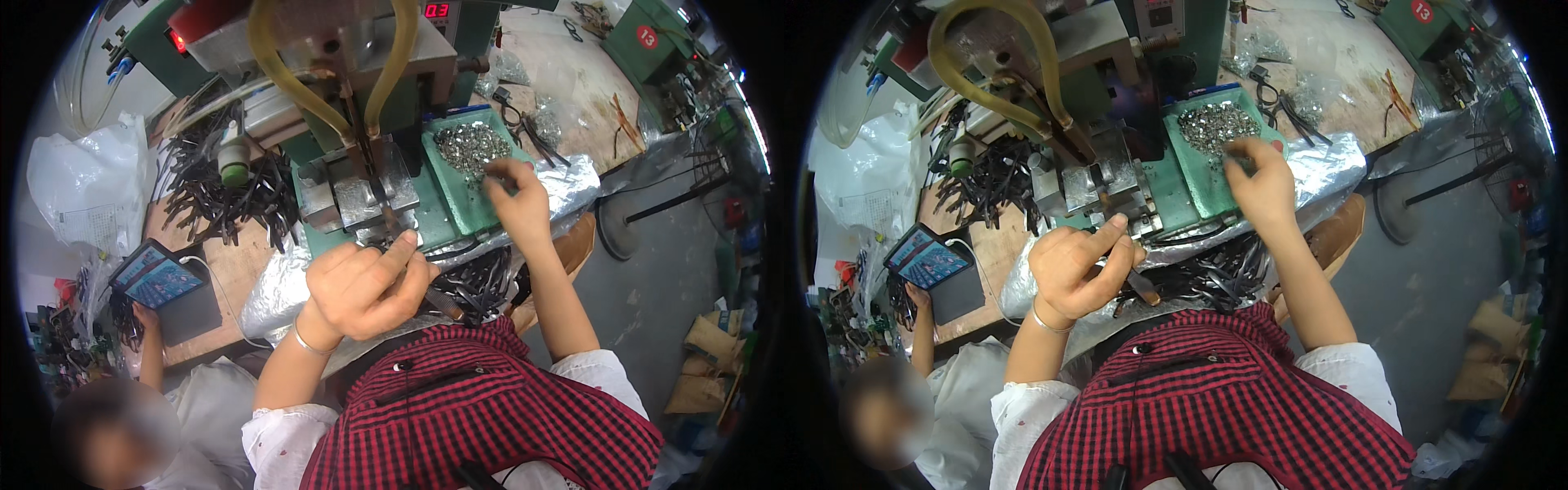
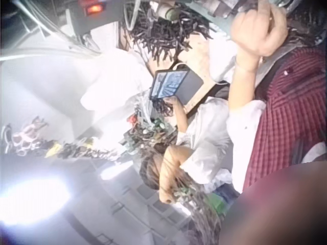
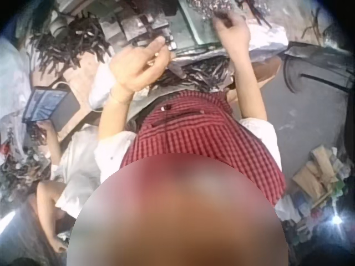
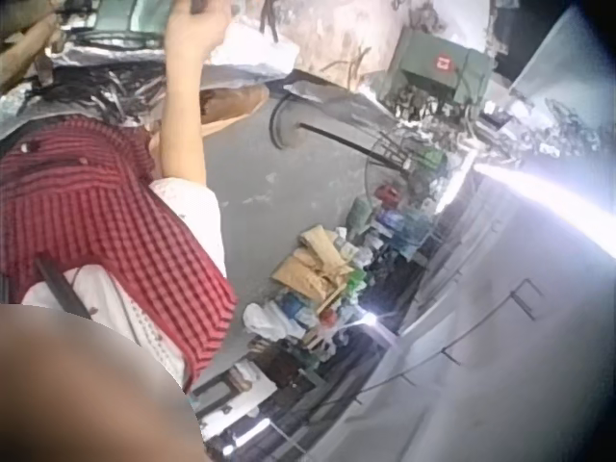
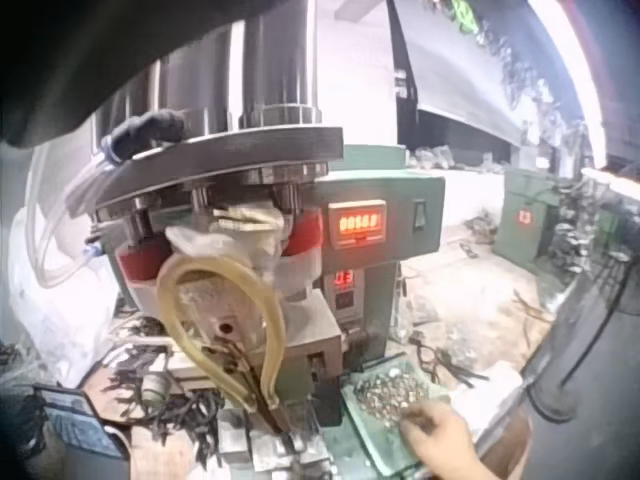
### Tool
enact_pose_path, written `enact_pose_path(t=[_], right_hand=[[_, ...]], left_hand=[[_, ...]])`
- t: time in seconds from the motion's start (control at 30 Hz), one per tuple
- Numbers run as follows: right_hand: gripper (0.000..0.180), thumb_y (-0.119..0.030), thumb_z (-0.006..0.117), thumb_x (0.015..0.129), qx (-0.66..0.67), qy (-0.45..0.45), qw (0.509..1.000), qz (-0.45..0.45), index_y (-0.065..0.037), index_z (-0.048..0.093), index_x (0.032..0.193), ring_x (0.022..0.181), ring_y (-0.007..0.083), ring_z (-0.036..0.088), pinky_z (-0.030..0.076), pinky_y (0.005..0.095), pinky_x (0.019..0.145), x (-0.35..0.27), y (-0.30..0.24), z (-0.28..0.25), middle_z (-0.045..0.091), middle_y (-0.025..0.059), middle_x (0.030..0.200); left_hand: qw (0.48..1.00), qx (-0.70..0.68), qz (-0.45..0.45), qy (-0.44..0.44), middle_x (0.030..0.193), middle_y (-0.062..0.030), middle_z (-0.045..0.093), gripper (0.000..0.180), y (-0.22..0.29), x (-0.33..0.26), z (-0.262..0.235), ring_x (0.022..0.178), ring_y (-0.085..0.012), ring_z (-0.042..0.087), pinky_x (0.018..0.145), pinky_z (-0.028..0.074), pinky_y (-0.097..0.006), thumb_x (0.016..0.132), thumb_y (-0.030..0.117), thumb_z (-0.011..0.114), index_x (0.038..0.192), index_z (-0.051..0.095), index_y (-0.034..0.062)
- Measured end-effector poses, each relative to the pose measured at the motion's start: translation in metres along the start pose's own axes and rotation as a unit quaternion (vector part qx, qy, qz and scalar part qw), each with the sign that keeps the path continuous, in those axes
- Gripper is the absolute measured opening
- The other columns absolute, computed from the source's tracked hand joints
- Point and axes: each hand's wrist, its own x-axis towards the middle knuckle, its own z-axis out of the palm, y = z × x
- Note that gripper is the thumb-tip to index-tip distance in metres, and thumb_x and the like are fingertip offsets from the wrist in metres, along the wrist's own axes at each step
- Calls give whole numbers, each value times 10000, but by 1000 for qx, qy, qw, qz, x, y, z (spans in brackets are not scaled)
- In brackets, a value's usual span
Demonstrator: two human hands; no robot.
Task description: The person repeatedly picks small metal components from a tray and places them into a press machine, then removes the processed items. The task is performed continuously with both hands while a coworker uses a tablet nearby.
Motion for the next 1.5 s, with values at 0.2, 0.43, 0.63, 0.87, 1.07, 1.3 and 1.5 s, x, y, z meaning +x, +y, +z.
enact_pose_path(t=[0.2, 0.43, 0.63, 0.87, 1.07, 1.3, 1.5], right_hand=[[143, -151, 780, 808, -170, 4, 984, -58, -53, 734, 902, 993, 349, 639, 502, 451, 899, -9, -15, 9, 686, 129, 966], [130, -181, 736, 820, -203, 47, 975, -72, -70, 730, 887, 908, 355, 687, 540, 475, 824, -7, -16, 18, 721, 125, 912], [152, -56, 688, 947, 12, 27, 1000, 11, 5, 680, 1087, 861, 125, 683, 528, 280, 802, -3, -18, 17, 734, 43, 887], [146, -66, 711, 915, 36, 62, 995, -63, -5, 742, 1044, 931, 293, 740, 553, 364, 850, -1, -22, 32, 762, 155, 993], [130, -42, 685, 919, -35, 123, 990, -64, -6, 749, 1026, 922, 290, 706, 528, 364, 851, -28, 7, -16, 742, 142, 977], [154, 29, 684, 884, 117, 22, 971, -209, 10, 739, 1026, 959, 222, 697, 514, 318, 890, -2, -93, 12, 744, 112, 1032], [243, 8, 719, 870, 335, 20, 935, -116, 12, 676, 1110, 924, 206, 712, 539, 323, 845, -9, -116, 70, 735, 105, 999]], left_hand=[[997, -22, -71, -34, 1123, -144, 751, 290, 11, -3, -11, 573, -140, 591, 497, 423, -262, 727, 88, 847, 997, 744, 67], [980, 5, -178, -89, 1162, -146, 762, 337, 43, -33, -68, 676, -160, 650, 579, 500, -279, 751, 60, 843, 1078, 762, 49], [913, 195, -352, 67, 968, -121, 751, 202, -42, -39, -111, 788, -207, 685, 695, 536, -289, 878, -90, 721, 1064, 739, -14], [782, 374, -454, -205, 1035, -103, 657, 227, -159, -157, -38, 975, -343, 639, 821, 540, -455, 824, 230, 794, 982, 741, 76], [835, 321, -428, -129, 970, -117, 762, 220, -146, -164, -48, 837, -320, 702, 760, 561, -407, 923, 187, 707, 1106, 787, 98], [748, -183, -637, 31, 1077, -99, 768, 300, -115, -126, -67, 880, -97, 691, 727, 529, -212, 1056, 146, 636, 1293, 649, -38], [752, -125, -626, 165, 894, -25, 726, 215, -66, -130, -57, 802, -48, 623, 679, 453, -193, 1041, 131, 661, 1104, 732, -62]])
